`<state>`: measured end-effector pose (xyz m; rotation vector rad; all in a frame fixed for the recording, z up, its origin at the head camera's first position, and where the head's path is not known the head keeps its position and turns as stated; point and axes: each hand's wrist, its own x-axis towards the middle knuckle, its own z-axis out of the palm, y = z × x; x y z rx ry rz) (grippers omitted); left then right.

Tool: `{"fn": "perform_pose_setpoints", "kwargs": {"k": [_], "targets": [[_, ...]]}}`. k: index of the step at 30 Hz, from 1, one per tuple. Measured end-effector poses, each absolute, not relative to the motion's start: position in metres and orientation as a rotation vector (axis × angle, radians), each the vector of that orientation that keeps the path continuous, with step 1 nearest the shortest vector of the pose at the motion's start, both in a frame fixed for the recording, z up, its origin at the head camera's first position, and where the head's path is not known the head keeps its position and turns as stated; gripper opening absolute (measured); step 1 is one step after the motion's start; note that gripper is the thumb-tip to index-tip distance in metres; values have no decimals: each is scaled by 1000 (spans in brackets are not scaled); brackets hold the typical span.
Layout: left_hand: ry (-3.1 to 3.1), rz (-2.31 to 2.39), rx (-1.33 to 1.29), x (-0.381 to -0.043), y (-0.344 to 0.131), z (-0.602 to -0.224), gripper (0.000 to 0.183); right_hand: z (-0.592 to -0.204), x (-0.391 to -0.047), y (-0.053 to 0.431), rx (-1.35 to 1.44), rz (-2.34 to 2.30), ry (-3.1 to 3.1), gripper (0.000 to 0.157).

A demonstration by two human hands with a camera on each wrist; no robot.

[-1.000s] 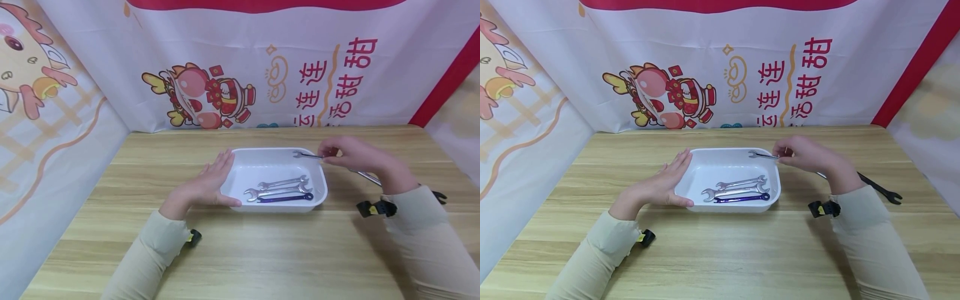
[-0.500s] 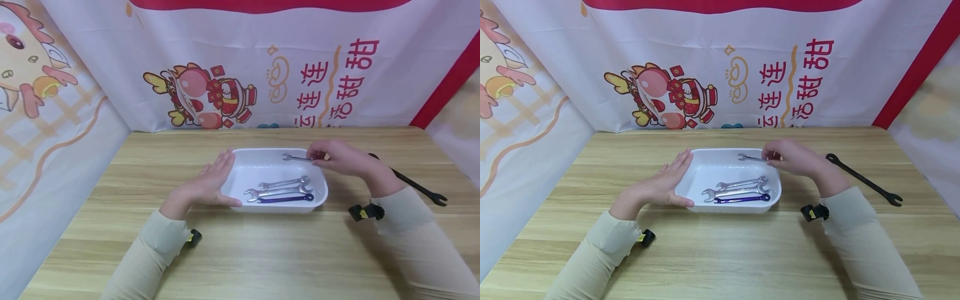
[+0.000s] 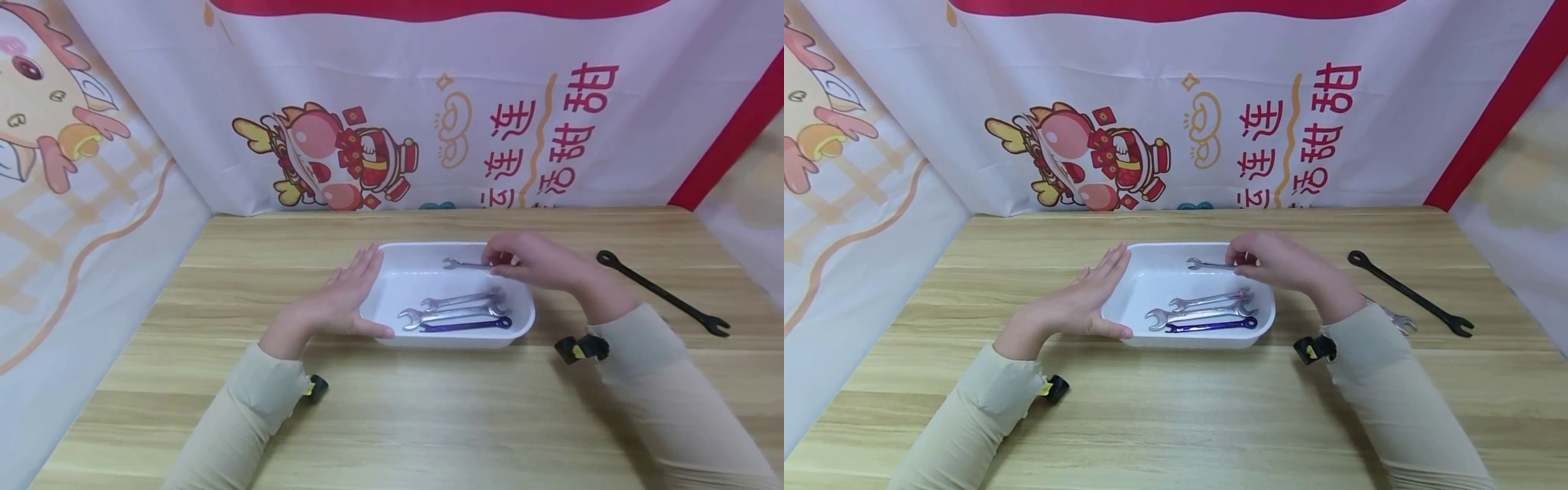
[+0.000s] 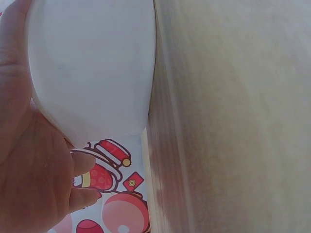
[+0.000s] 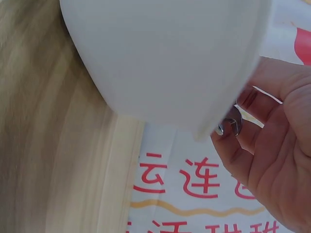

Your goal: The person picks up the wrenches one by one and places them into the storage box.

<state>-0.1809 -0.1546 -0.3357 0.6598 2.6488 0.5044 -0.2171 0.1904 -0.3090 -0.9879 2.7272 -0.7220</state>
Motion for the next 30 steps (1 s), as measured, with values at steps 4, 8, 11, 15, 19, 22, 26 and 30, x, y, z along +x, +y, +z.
{"fn": "perform_pose_setpoints", "kwargs": {"k": [4,8,11,15,19,22,26,30], "targets": [[2651,499,667,-181,-155,-336,131,-314,-218,182,-1008,-719,2714,16],[2654,499,669,-181,-155,-337,131,-319,-219,175,-1041,-718,2693,17],[2653,502,665,-181,-155,-337,131,-323,-219,171,-1033,-716,2663,17],[2653,501,659,-181,-155,-337,131,-327,-219,167,-992,-700,2615,15],[2655,499,657,-181,-155,-337,132,-330,-220,164,-1014,-688,2598,12],[2656,500,654,-181,-155,-337,132,-331,-222,160,-1035,-680,2587,11],[2660,502,655,-181,-155,-337,131,-332,-224,154,-1070,-657,2576,8],[2661,498,656,-180,-155,-337,131,-335,-227,149,-1084,-617,2584,7]]}}
